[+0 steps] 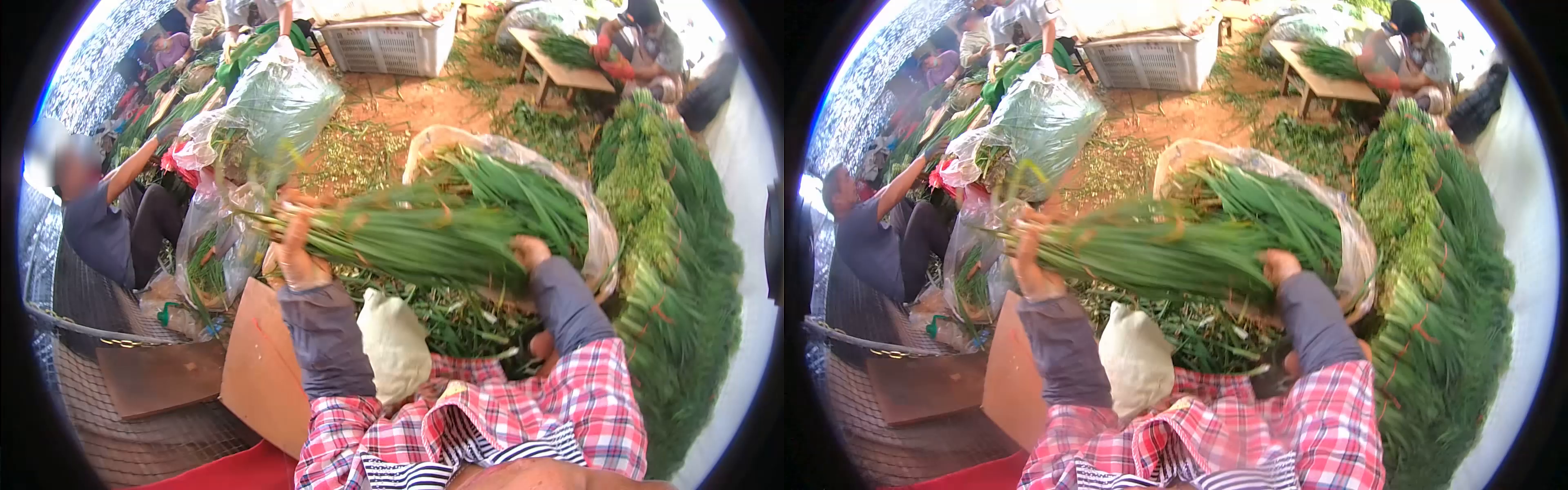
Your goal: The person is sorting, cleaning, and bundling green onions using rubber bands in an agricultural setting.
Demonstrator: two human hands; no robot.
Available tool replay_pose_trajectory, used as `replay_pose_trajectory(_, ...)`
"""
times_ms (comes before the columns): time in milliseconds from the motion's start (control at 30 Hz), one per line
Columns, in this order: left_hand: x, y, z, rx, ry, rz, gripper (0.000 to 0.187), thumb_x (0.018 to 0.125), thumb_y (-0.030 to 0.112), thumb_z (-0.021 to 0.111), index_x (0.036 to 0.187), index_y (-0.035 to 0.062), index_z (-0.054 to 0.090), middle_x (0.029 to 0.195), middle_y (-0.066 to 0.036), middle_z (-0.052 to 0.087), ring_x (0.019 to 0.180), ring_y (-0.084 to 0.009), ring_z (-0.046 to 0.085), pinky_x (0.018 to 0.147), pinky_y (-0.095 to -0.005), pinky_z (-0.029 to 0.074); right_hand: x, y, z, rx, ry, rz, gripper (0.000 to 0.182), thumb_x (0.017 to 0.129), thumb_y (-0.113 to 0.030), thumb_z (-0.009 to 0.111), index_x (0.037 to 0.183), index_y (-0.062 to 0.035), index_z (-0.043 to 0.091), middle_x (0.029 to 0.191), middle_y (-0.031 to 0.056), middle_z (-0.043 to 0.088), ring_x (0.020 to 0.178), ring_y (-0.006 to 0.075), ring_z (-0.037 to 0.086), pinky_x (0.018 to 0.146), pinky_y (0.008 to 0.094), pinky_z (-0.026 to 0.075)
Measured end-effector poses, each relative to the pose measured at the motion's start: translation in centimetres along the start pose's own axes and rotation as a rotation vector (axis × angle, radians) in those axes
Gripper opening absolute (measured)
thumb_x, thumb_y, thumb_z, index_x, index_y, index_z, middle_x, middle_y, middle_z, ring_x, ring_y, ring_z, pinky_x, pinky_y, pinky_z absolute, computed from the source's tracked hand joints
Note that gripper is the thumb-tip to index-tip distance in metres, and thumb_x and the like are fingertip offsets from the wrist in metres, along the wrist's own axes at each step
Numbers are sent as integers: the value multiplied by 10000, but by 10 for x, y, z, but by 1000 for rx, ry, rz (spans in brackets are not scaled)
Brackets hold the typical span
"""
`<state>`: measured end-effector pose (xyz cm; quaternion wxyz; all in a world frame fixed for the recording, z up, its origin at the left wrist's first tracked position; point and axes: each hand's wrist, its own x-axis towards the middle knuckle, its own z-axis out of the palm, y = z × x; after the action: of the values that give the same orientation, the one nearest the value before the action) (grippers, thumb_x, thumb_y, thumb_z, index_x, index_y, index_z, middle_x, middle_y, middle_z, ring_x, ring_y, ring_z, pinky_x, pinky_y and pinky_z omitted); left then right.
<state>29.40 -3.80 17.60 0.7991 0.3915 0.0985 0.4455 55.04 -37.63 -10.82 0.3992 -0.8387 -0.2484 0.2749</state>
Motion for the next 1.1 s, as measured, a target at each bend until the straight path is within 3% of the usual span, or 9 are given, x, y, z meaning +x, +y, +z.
replay_pose_trajectory(67, 2, 29, 0, -80, 46, 22, 409, 753, 68, 628, 1129, 45, 468, 931, -94, 566, 823, -237, 594, 706, -432, 536, -17, -26, -15, 585, 209, 54, 305, 792, -54, 534, 1091, -83, 588, 1048, 47, 578, 942, 130, 530, 838, 260, 415)
replay_pose_trajectory(167, 7, 61, -10, 38, 66, 122, 295, 801, 137, 591, 1061, 24, 509, 980, -138, 582, 894, -281, 582, 813, -461, 493, -64, -69, -62, 155, 530, -301, 342, 830, 21, 493, 1163, -41, 536, 945, 39, 602, 831, 121, 550, 827, 256, 425)
replay_pose_trajectory(233, 12, 76, -8, 100, 209, 205, 284, 800, 151, 599, 1038, 16, 524, 997, -152, 584, 902, -289, 581, 804, -450, 492, -98, -87, -76, 256, 547, -189, 348, 843, -24, 518, 1191, -36, 511, 935, 38, 612, 844, 116, 548, 833, 250, 421)
replay_pose_trajectory(433, 3, 101, 4, 37, 116, 153, 283, 764, 186, 648, 979, 26, 560, 957, -121, 606, 865, -234, 598, 768, -381, 507, -190, -165, -32, 593, 44, -4, 329, 799, -66, 619, 1121, -30, 565, 900, 62, 617, 853, 108, 555, 757, 254, 446)
replay_pose_trajectory(567, -10, 112, 9, 24, 82, 78, 308, 767, 191, 644, 1002, 19, 544, 977, -131, 602, 872, -248, 599, 771, -392, 507, -195, -166, -32, -78, 694, -484, 350, 712, -90, 677, 1053, -120, 604, 954, 91, 623, 912, 252, 582, 787, 363, 458)
replay_pose_trajectory(633, -15, 112, 9, 39, 110, 91, 318, 766, 193, 645, 1009, 16, 540, 979, -137, 599, 872, -256, 598, 775, -395, 507, -186, -167, -57, -269, 675, -693, 409, 686, -167, 694, 1078, -187, 578, 1118, 72, 565, 1093, 293, 488, 886, 428, 399)
replay_pose_trajectory(833, -20, 114, 2, -26, 62, -57, 356, 757, 202, 650, 1019, -2, 518, 980, -171, 590, 866, -301, 596, 746, -449, 516, -171, -190, -50, -500, 416, -293, 566, 639, -296, 733, 1160, -247, 518, 1312, 21, 405, 1298, 258, 233, 1012, 455, 254)
replay_pose_trajectory(1000, -21, 112, -9, 86, 81, -82, 464, 803, 318, 516, 1077, -57, 503, 1023, -225, 577, 903, -332, 588, 728, -447, 506, -165, -198, -48, -534, 142, -165, 359, 761, -324, 609, 1089, -182, 586, 976, 79, 629, 932, 254, 586, 787, 360, 460)
replay_pose_trajectory(1100, -18, 108, -26, 105, 108, -52, 469, 808, 314, 504, 1083, -65, 487, 1040, -237, 565, 906, -337, 583, 726, -445, 505, -179, -202, -53, -525, -7, -116, 359, 762, -333, 607, 1091, -191, 589, 977, 79, 626, 944, 264, 576, 795, 374, 452)
